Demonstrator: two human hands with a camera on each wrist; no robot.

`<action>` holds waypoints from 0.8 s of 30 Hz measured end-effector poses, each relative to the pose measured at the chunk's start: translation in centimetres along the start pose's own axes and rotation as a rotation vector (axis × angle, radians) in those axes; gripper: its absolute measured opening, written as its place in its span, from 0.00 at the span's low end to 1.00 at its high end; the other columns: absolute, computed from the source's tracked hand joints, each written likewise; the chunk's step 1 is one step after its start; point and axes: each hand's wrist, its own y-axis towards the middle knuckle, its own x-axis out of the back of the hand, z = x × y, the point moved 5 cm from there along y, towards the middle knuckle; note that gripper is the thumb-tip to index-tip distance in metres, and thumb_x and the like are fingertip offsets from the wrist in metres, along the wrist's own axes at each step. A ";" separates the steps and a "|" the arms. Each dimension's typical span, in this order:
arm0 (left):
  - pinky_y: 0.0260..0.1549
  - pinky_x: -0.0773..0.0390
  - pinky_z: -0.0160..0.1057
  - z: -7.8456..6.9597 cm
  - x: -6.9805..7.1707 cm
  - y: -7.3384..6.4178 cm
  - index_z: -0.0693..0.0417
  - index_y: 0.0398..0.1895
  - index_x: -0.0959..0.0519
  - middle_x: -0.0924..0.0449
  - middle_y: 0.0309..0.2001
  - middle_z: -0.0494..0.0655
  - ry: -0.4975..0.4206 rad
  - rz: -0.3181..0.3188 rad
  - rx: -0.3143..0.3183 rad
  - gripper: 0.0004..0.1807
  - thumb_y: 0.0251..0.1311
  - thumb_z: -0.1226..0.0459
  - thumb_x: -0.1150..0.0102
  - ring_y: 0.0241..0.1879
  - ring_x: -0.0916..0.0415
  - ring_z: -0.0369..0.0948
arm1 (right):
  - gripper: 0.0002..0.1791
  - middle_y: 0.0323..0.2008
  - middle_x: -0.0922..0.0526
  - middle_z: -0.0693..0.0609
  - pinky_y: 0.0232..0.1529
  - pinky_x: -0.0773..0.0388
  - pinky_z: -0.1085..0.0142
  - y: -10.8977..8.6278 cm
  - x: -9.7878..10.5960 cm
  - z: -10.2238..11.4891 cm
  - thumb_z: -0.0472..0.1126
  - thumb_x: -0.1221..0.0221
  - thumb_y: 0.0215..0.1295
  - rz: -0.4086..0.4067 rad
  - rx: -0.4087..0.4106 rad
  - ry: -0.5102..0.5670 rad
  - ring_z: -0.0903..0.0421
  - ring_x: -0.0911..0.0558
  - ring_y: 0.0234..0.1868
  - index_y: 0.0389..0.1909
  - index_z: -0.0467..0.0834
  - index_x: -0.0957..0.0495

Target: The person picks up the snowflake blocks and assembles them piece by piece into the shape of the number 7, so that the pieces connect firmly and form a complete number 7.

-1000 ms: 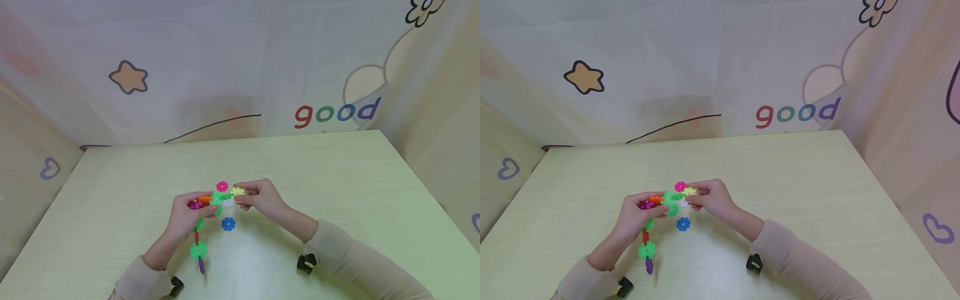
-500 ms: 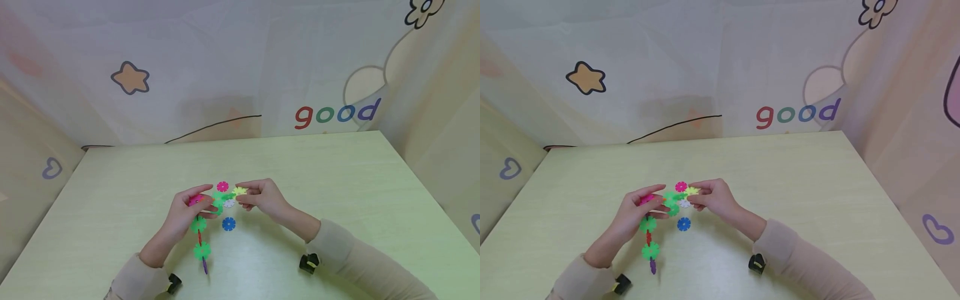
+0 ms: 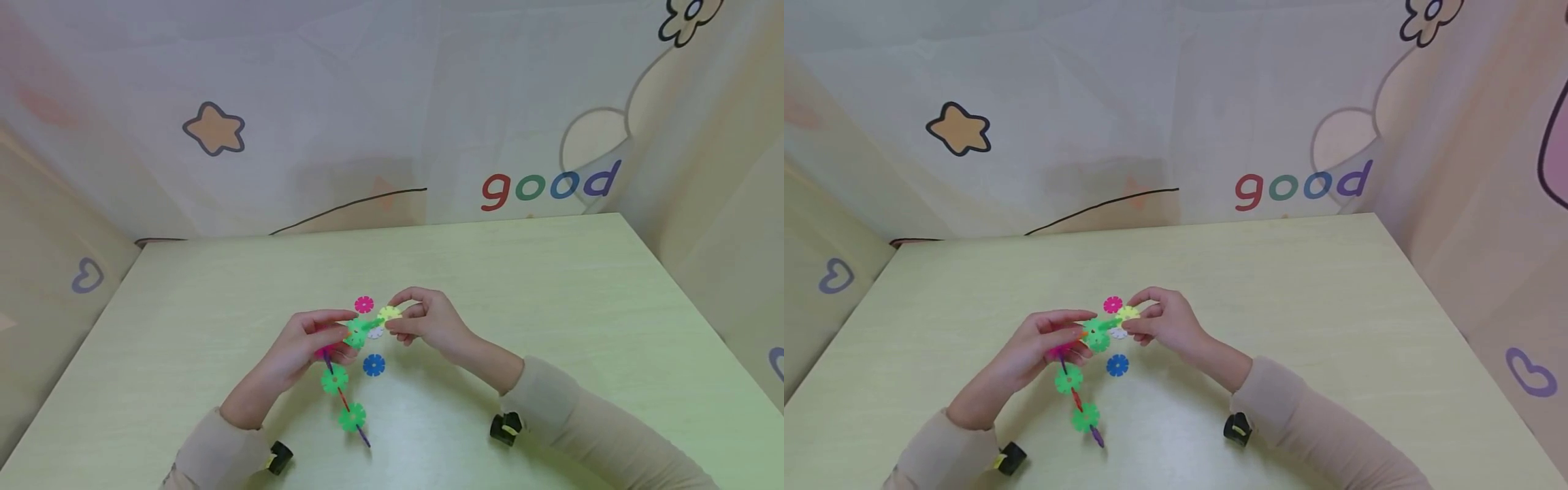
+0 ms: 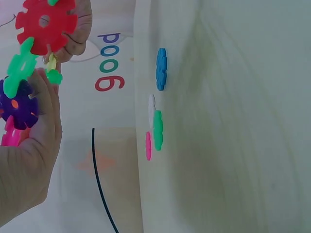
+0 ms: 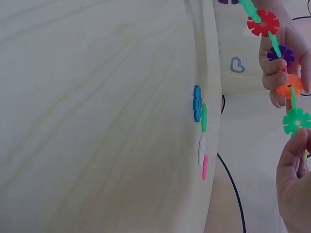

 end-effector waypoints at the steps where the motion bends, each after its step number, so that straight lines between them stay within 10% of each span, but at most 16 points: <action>1: 0.33 0.19 0.41 0.0 0.0 0.1 0.75 0.56 0.34 0.19 0.30 0.55 0.020 0.006 0.006 0.23 0.60 0.68 0.47 0.27 0.19 0.43 | 0.16 0.25 0.18 0.41 0.30 0.20 0.64 0.0 -0.1 0.0 0.32 0.38 0.54 0.003 -0.001 0.001 0.48 0.20 0.23 0.43 0.34 0.28; 19: 0.27 0.20 0.37 0.0 0.1 0.4 0.67 0.55 0.29 0.22 0.24 0.53 0.151 -0.042 0.051 0.25 0.51 0.72 0.38 0.23 0.23 0.46 | 0.14 0.23 0.20 0.45 0.27 0.20 0.65 0.3 0.4 -0.3 0.38 0.47 0.65 0.018 -0.022 0.051 0.52 0.21 0.22 0.45 0.31 0.27; 24: 0.26 0.20 0.37 -0.2 0.4 0.0 0.68 0.54 0.28 0.22 0.22 0.51 0.135 -0.034 0.051 0.23 0.51 0.73 0.39 0.21 0.23 0.44 | 0.14 0.25 0.20 0.43 0.27 0.21 0.67 1.3 1.1 -0.9 0.35 0.46 0.64 0.038 -0.062 -0.079 0.55 0.22 0.22 0.46 0.29 0.27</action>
